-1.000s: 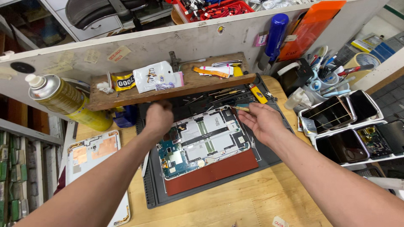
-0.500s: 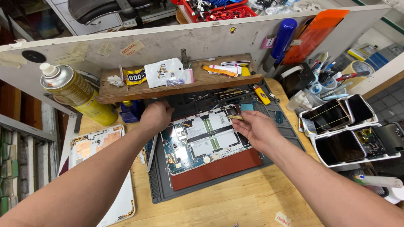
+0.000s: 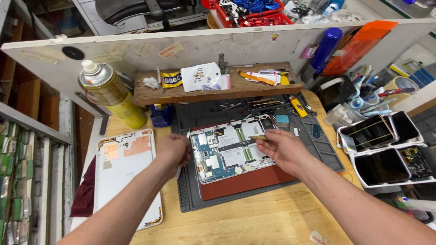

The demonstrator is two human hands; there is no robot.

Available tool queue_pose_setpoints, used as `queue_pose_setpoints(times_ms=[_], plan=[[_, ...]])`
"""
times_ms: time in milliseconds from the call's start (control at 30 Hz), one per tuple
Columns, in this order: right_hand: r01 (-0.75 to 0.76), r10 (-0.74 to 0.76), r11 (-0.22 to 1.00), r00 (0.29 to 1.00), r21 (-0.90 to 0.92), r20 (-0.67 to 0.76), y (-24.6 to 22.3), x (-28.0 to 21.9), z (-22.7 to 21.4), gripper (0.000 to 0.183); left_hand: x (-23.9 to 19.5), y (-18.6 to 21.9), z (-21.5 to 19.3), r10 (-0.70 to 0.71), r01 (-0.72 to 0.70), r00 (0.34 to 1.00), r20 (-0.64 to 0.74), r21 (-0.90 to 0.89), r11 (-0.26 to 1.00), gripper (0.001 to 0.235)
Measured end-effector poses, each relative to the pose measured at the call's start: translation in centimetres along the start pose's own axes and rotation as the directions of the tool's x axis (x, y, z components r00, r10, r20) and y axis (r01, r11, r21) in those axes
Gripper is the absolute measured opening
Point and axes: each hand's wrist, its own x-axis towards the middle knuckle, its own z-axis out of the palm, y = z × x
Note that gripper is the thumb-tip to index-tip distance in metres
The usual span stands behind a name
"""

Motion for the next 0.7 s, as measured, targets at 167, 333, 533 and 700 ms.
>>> queue_pose_setpoints(times_ms=[167,333,533,700], plan=[[-0.018,0.019,0.996,1.000,-0.091,0.004,1.5,-0.1,1.3,0.014,-4.6,-2.3,0.2,-0.105,0.105,0.994,-0.007,0.008,0.994,0.017],[-0.042,0.041,0.995,0.999,-0.092,-0.013,1.4,-0.1,1.4,0.016,-4.8,-0.9,0.5,-0.178,0.180,0.981,0.071,-0.015,0.984,0.029],[-0.109,0.110,0.993,0.994,0.045,-0.015,1.0,0.9,0.2,0.017,-4.5,1.3,0.6,-0.296,0.304,0.950,0.105,-0.077,0.950,0.022],[-0.061,0.066,0.996,0.995,0.073,-0.081,-0.3,1.9,-2.9,0.016,-3.3,0.8,0.8,-0.271,0.274,0.958,0.098,-0.022,0.961,0.020]])
